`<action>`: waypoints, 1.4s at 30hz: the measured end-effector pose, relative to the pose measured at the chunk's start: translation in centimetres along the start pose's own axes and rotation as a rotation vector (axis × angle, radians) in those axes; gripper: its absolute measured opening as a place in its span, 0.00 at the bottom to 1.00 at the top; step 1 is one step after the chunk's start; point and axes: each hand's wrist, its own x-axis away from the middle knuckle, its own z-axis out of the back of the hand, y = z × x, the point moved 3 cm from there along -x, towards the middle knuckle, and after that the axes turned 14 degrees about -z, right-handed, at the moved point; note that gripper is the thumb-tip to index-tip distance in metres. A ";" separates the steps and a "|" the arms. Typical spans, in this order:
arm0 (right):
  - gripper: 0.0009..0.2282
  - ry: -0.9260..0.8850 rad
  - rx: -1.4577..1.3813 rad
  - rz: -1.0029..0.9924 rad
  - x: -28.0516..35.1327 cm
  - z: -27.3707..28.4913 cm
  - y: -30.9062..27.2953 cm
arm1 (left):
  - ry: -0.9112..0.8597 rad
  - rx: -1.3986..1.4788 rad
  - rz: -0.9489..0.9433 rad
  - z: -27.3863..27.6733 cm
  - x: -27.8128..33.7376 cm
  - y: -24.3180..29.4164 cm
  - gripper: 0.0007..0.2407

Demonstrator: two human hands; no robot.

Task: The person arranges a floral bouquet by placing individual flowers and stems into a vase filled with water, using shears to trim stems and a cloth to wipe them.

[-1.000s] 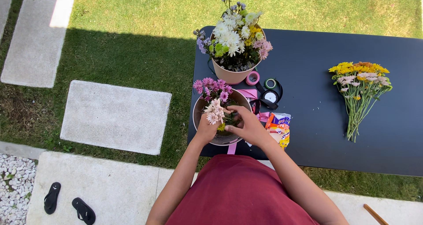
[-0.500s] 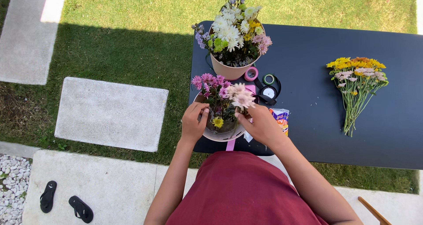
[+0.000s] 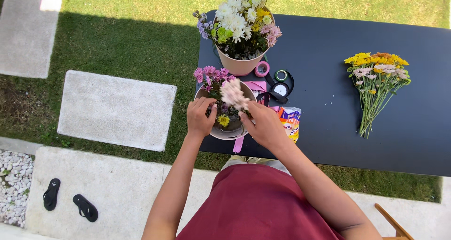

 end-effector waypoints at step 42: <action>0.28 -0.212 0.412 -0.603 6.3 -23.2 28.5 | 0.102 0.866 0.675 2.4 3.2 1.0 0.09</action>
